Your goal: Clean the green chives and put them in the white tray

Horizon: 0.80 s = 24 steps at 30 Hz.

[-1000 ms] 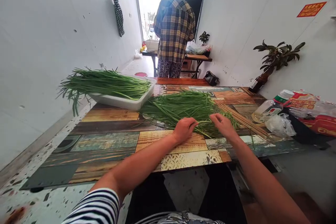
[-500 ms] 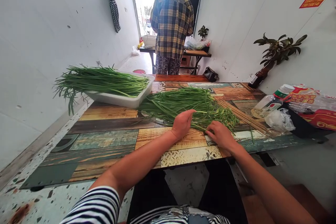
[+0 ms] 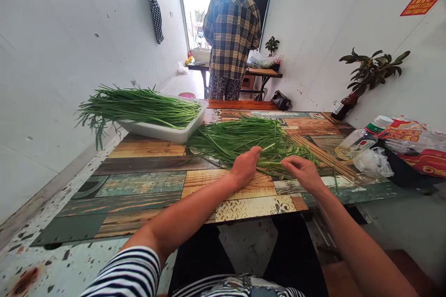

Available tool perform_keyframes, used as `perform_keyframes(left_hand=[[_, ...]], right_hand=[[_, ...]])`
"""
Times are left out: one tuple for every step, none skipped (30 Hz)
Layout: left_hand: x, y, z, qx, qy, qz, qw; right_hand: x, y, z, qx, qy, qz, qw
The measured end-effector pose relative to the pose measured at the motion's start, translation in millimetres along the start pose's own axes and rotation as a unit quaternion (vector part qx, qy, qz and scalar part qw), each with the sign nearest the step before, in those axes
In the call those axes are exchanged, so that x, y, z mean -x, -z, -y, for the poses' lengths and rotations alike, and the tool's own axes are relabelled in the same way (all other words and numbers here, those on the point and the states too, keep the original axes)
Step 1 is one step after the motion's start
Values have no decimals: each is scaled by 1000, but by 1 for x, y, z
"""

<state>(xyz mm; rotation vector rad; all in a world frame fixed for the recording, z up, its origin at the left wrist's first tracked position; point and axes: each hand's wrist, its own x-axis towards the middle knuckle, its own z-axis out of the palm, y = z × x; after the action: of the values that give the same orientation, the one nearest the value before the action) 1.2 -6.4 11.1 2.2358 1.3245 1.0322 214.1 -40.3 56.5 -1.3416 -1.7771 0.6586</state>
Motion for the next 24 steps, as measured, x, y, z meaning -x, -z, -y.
perform_keyframes(left_hand=[[0, 0, 0, -2, 0, 3, 1000], [-1, -1, 0, 3, -7, 3, 1000], [-1, -2, 0, 13, -19, -3, 1000], [-2, -3, 0, 25, -30, -13, 999], [-3, -4, 1, 37, -39, -25, 998], [-3, -6, 2, 45, -45, -38, 997], [-3, -7, 3, 49, -51, -49, 996], [-4, -8, 4, 49, -57, -59, 995], [-4, -9, 4, 46, -65, -67, 995], [-3, -9, 5, 41, -73, -73, 994], [-3, -9, 5, 36, -82, -79, 993], [-3, -8, 5, 31, -90, -83, 992], [-3, -8, 5, 29, -97, -86, 991], [-3, -7, 4, 27, -101, -88, 991], [-3, -6, 4, 25, -105, -88, 990], [-3, -6, 4, 23, -109, -90, 990], [-3, -5, 3, 20, -112, -92, 989], [-3, -5, 3, 17, -114, -96, 989], [-3, -5, 3, 14, -115, -99, 988], [-3, -4, 2, 11, -115, -102, 988], [-3, -4, 2, 10, -115, -103, 988], [-3, -4, 1, 10, -115, -102, 988], [-2, -4, 1, 11, -117, -102, 988], [-2, -4, 0, 12, -120, -100, 988]], right_hand=[[-1, -1, -1, -17, -8, -12, 1000], [-2, -1, -1, -37, -20, -26, 999], [-3, -3, 0, -63, -37, -45, 996], [-4, -5, 1, -94, -55, -65, 992], [-4, -8, 4, -129, -75, -78, 986], [-5, -12, 7, -166, -94, -80, 978], [-5, -18, 10, -201, -114, -70, 970], [-4, -24, 13, -233, -133, -50, 962], [-4, -30, 16, -258, -151, -28, 954], [-4, -37, 18, -275, -169, -13, 946], [-5, -43, 19, -287, -183, -10, 940], [-5, -49, 18, -294, -192, -15, 936], [-6, -53, 17, -298, -196, -23, 934], [-7, -56, 15, -299, -195, -30, 934], [-9, -57, 13, -301, -189, -33, 934], [-10, -58, 11, -301, -179, -35, 936], [-11, -57, 9, -299, -166, -40, 939], [-11, -56, 8, -294, -153, -48, 942], [-12, -54, 8, -286, -141, -58, 946], [-12, -52, 8, -274, -131, -69, 950], [-11, -51, 10, -260, -122, -78, 955], [-11, -51, 11, -244, -115, -85, 959], [-10, -51, 13, -230, -109, -89, 963], [-10, -51, 14, -221, -104, -91, 965]])
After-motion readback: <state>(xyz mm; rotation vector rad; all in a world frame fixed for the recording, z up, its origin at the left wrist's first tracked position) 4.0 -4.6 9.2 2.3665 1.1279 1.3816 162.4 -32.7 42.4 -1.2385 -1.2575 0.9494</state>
